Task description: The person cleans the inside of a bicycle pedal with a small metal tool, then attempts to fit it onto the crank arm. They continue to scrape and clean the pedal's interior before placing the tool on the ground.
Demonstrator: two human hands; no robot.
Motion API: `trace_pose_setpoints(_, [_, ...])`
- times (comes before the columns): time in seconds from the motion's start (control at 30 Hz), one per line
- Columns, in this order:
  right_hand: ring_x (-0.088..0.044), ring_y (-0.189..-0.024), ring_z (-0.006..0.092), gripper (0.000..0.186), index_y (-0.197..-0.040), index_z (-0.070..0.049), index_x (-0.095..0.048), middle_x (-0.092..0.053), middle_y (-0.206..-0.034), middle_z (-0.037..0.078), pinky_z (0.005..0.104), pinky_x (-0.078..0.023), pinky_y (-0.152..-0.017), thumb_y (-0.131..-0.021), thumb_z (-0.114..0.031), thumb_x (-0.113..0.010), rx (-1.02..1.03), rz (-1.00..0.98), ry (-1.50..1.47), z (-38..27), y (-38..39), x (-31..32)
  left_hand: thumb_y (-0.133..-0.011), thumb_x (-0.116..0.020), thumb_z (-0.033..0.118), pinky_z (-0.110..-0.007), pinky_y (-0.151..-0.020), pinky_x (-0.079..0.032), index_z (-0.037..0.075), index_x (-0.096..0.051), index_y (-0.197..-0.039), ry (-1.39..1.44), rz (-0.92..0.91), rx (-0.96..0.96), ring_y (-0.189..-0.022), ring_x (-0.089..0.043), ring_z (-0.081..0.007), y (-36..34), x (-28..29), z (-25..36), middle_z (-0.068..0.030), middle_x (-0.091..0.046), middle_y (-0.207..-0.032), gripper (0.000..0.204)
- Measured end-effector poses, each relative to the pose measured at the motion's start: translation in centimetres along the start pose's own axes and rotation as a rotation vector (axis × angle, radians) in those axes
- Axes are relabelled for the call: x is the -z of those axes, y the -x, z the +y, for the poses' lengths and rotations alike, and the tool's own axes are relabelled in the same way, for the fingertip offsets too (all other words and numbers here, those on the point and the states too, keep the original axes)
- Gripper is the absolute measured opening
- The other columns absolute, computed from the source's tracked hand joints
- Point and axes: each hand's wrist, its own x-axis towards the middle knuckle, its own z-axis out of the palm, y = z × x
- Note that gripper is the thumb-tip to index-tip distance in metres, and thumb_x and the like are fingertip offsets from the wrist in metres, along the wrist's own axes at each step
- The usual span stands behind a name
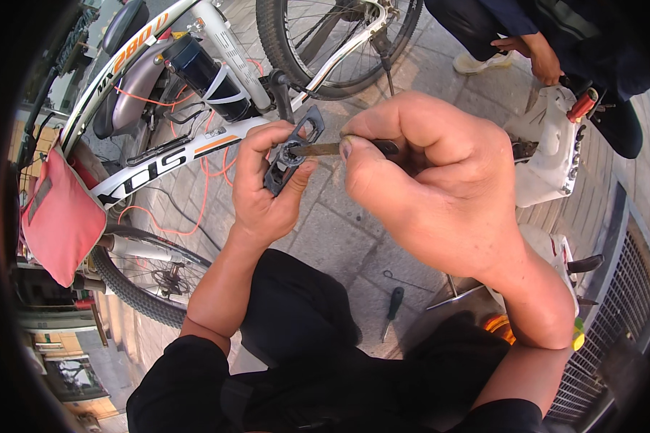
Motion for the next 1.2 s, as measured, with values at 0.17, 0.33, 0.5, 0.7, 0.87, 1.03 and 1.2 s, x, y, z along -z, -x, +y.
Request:
trace_pose_setpoints(0.17, [-0.056,-0.065,0.0014,0.004,-0.096,0.002,-0.071,-0.066,-0.08,-0.002,0.0192,-0.042,-0.058,-0.092,0.003,-0.072,0.042,0.0,0.045,0.36,0.03,-0.14,-0.093,-0.08,0.008,-0.037,-0.105,-0.046,0.0,-0.055,-0.127,0.018,0.003,0.0,-0.117,-0.06,-0.0226,-0.01,-0.16,0.25,-0.0139,-0.06,-0.125,0.044])
trace_pose_setpoints(0.33, [-0.056,-0.067,0.0015,0.006,-0.095,0.002,-0.071,-0.066,-0.079,-0.002,0.0199,-0.043,-0.059,-0.089,0.003,-0.073,0.127,-0.01,0.087,0.4,0.05,-0.2,-0.091,-0.08,0.005,-0.036,-0.101,-0.048,0.0,-0.056,-0.127,0.006,0.006,-0.026,-0.114,-0.061,-0.0239,-0.09,-0.28,0.14,-0.015,-0.06,-0.125,0.044])
trace_pose_setpoints(0.5, [-0.057,-0.064,0.0023,0.008,-0.095,0.001,-0.072,-0.067,-0.075,-0.001,0.0208,-0.044,-0.057,-0.087,0.002,-0.074,0.289,-0.015,0.235,0.31,-0.19,-0.04,-0.087,-0.082,0.0,-0.034,-0.093,-0.051,0.001,-0.057,-0.126,0.059,0.033,-0.022,-0.108,-0.063,-0.026,-0.06,-0.48,-0.22,-0.0163,-0.061,-0.123,0.046])
trace_pose_setpoints(0.7, [-0.058,-0.061,0.0038,0.009,-0.095,0.0,-0.072,-0.067,-0.074,0.001,0.0214,-0.044,-0.055,-0.086,0.001,-0.075,0.361,0.002,0.324,0.39,-0.28,-0.07,-0.088,-0.081,0.003,-0.035,-0.095,-0.051,0.0,-0.057,-0.126,0.067,0.029,-0.002,-0.11,-0.063,-0.026,0.03,-0.36,-0.14,-0.0166,-0.061,-0.122,0.045])
trace_pose_setpoints(0.87, [-0.057,-0.063,0.0034,0.01,-0.097,0.001,-0.072,-0.067,-0.076,0.0,0.0211,-0.043,-0.056,-0.087,0.001,-0.074,0.377,0.013,0.355,0.15,-0.22,-0.17,-0.09,-0.08,0.006,-0.035,-0.096,-0.051,0.0,-0.057,-0.125,0.09,0.04,0.016,-0.11,-0.063,-0.0263,0.12,-0.45,-0.14,-0.0165,-0.061,-0.122,0.042])
trace_pose_setpoints(1.03, [-0.056,-0.064,0.0031,0.01,-0.099,0.002,-0.072,-0.067,-0.078,0.0,0.0209,-0.043,-0.058,-0.088,0.001,-0.074,0.349,0.032,0.344,-0.2,-0.04,-0.15,-0.091,-0.08,0.006,-0.035,-0.096,-0.051,0.0,-0.058,-0.125,0.114,0.039,0.029,-0.11,-0.063,-0.0261,-0.02,-0.5,-0.09,-0.0163,-0.061,-0.122,0.041])
trace_pose_setpoints(1.2, [-0.055,-0.067,0.0026,0.011,-0.102,0.003,-0.072,-0.067,-0.082,-0.001,0.0203,-0.042,-0.06,-0.091,0.0,-0.073,0.233,-0.007,0.211,-0.11,-0.07,0.64,-0.091,-0.08,0.005,-0.035,-0.098,-0.049,0.001,-0.059,-0.124,0.126,0.008,0.069,-0.111,-0.062,-0.0253,0.06,-0.04,-0.03,-0.0145,-0.062,-0.122,0.04])
